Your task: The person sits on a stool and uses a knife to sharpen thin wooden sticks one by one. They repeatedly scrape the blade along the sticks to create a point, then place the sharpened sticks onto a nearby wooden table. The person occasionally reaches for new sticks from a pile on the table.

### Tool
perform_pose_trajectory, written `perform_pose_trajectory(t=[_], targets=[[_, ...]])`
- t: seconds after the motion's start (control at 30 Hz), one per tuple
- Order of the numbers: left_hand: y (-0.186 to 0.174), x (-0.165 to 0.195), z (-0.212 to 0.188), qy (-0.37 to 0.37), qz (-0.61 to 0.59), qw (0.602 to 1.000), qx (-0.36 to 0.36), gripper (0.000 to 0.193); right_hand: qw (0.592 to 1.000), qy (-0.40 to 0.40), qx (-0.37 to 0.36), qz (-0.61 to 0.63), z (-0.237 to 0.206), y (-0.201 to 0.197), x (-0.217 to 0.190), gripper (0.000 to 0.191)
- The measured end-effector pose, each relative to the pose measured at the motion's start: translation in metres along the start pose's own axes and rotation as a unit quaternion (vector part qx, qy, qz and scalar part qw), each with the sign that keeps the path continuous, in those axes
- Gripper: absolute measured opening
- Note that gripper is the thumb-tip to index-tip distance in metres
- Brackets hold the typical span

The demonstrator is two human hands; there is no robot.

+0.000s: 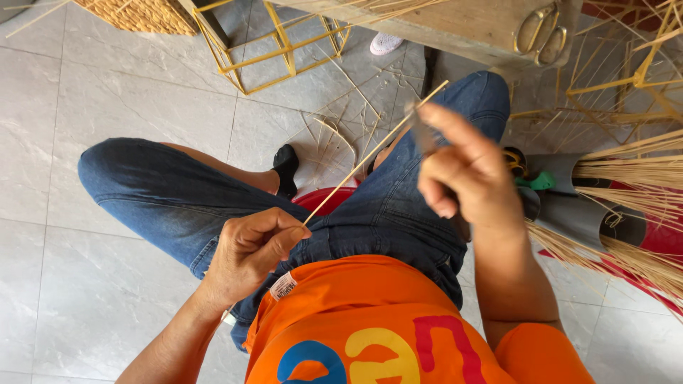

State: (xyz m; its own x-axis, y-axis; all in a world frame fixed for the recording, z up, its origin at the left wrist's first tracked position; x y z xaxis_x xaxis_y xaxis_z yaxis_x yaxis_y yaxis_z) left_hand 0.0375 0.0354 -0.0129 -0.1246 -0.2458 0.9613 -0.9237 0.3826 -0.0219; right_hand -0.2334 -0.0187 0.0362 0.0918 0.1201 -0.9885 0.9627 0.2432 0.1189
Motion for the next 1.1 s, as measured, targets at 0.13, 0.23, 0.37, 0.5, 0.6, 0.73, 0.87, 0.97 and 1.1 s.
perform_pose_trajectory(t=[0.13, 0.23, 0.37, 0.5, 0.6, 0.73, 0.87, 0.97, 1.1], targets=[[0.007, 0.006, 0.000, 0.044, -0.040, 0.998, -0.031, 0.015, 0.997, 0.022, -0.066, 0.025, 0.009, 0.027, 0.018, 0.045], [0.006, -0.009, -0.003, -0.026, -0.067, 0.997, -0.038, 0.017, 0.996, 0.015, -0.072, 0.055, 0.017, 0.032, 0.021, 0.031], [0.007, -0.017, -0.007, -0.055, -0.105, 0.991, -0.063, 0.018, 0.996, 0.034, -0.069, 0.046, 0.020, 0.026, 0.023, 0.024], [0.008, -0.022, -0.009, -0.067, -0.143, 0.985, -0.071, 0.019, 0.998, 0.029, -0.018, 0.055, 0.025, 0.000, 0.022, 0.021], [0.007, -0.025, -0.010, -0.076, -0.128, 0.986, -0.069, 0.019, 0.997, 0.034, -0.027, 0.067, 0.027, -0.009, 0.025, 0.020], [0.002, -0.022, -0.011, -0.059, -0.113, 0.990, -0.067, 0.020, 0.996, -0.039, 0.050, 0.055, 0.036, -0.039, 0.005, 0.018], [-0.012, -0.022, -0.011, -0.076, -0.105, 0.992, -0.003, 0.019, 0.991, -0.092, 0.084, 0.042, 0.035, -0.055, -0.022, 0.022], [-0.014, -0.018, -0.003, -0.075, -0.090, 0.993, 0.015, 0.017, 0.997, -0.071, 0.003, 0.032, 0.019, -0.016, -0.014, 0.041], [0.000, -0.008, 0.013, -0.053, -0.091, 0.994, 0.006, 0.016, 0.986, 0.052, -0.159, -0.011, 0.008, 0.055, 0.025, 0.050]])
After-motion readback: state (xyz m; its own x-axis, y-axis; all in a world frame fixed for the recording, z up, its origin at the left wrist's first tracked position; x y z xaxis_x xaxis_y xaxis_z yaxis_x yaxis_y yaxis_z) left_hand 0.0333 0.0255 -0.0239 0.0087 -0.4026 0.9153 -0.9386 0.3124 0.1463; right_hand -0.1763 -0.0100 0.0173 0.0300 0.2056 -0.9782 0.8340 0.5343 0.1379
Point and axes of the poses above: each hand's wrist, its own z-axis towards the middle knuckle, its own y-axis out of the palm, x = y × z, the point moved 9 cm from there along z, towards the middle knuckle, and after that the axes turned 4 degrees about -y, right-handed, at the moved point
